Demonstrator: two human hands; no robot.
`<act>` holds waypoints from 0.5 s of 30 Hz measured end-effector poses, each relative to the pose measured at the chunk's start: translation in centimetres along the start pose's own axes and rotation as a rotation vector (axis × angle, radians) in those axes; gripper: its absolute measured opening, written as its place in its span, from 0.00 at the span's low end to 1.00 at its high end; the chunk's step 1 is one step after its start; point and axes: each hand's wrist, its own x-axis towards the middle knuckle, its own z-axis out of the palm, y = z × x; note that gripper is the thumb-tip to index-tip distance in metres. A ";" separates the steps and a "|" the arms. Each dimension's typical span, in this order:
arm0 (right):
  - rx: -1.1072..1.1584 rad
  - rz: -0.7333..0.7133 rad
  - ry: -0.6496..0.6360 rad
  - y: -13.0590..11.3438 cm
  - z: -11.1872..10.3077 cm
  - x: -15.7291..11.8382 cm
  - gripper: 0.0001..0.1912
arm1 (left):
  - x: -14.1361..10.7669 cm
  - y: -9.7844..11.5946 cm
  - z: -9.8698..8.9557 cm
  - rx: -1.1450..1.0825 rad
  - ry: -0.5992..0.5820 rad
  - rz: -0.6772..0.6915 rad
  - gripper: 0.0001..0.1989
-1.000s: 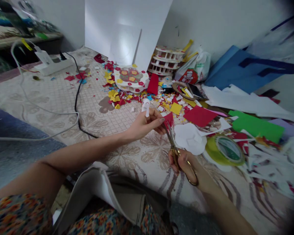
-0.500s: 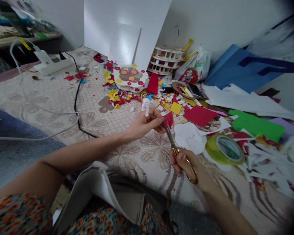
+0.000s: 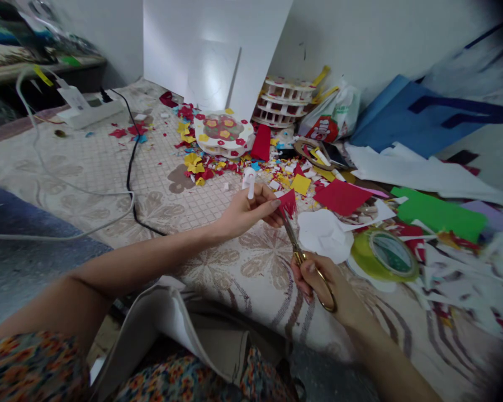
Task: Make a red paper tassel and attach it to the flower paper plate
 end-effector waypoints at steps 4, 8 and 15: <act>0.044 0.025 0.008 0.2 0.0 0.0 0.31 | 0.0 0.0 0.0 -0.008 -0.002 0.005 0.16; 0.098 0.051 0.036 0.1 0.2 0.0 0.31 | 0.0 0.0 0.0 -0.001 0.004 -0.003 0.16; 0.143 0.112 0.038 -0.5 0.3 0.1 0.33 | 0.0 0.0 0.0 0.003 0.008 -0.005 0.16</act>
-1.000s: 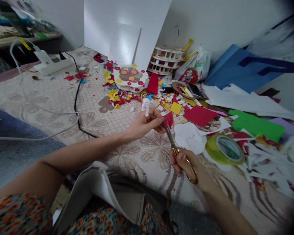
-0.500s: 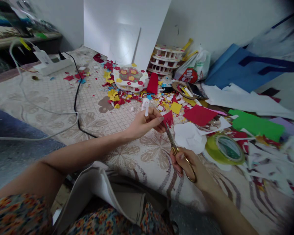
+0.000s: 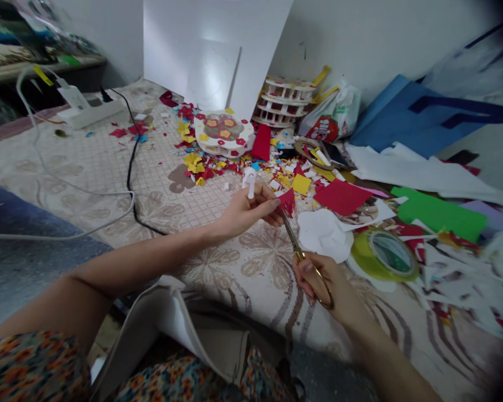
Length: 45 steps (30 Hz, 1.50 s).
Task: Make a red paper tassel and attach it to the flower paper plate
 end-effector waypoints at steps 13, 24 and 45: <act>-0.029 -0.003 -0.030 0.1 -0.1 0.0 0.33 | 0.0 0.3 0.1 -0.009 0.014 -0.006 0.15; -0.106 -0.161 -0.160 1.6 -1.0 0.4 0.35 | 0.0 -0.1 0.0 -0.034 -0.045 -0.038 0.15; -0.057 -0.038 -0.011 0.3 -0.3 -0.1 0.31 | 0.0 0.1 0.1 -0.011 -0.026 -0.040 0.17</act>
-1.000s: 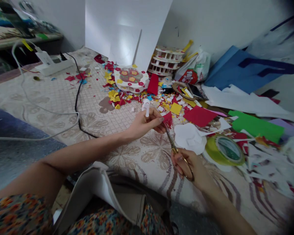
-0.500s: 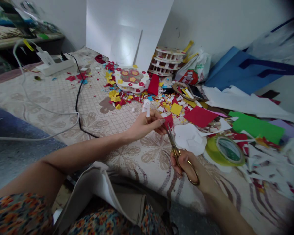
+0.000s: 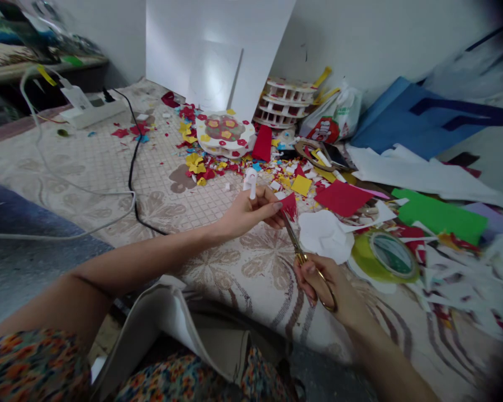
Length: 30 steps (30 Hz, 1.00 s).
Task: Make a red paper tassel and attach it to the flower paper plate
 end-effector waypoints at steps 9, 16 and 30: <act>0.046 0.038 0.003 0.0 0.0 0.2 0.30 | 0.0 -0.2 -0.1 0.001 -0.006 -0.004 0.16; -0.018 0.022 -0.043 -0.2 0.0 0.1 0.35 | 0.0 -0.1 -0.1 0.001 -0.017 0.000 0.15; -0.082 -0.063 -0.064 0.3 -0.3 -0.4 0.31 | 0.0 -0.3 -0.1 -0.019 -0.022 -0.017 0.14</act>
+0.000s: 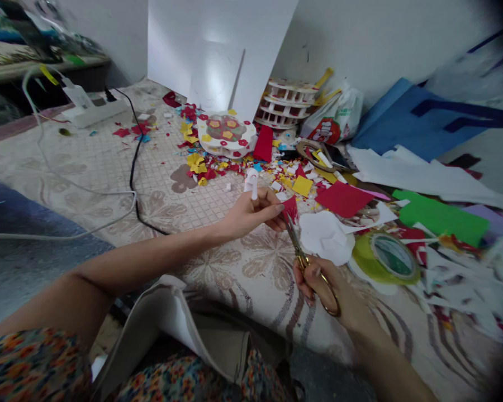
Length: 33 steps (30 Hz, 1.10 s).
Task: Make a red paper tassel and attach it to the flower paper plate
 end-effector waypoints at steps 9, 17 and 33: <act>0.019 0.020 0.050 0.2 0.2 0.4 0.31 | -0.1 0.1 0.0 0.027 0.014 0.000 0.13; 0.056 0.060 0.084 -0.1 0.3 0.4 0.32 | 0.0 0.1 0.0 0.064 0.029 -0.002 0.13; -0.029 0.073 0.098 -0.3 0.2 0.7 0.31 | 0.0 0.0 0.0 0.030 0.021 0.013 0.15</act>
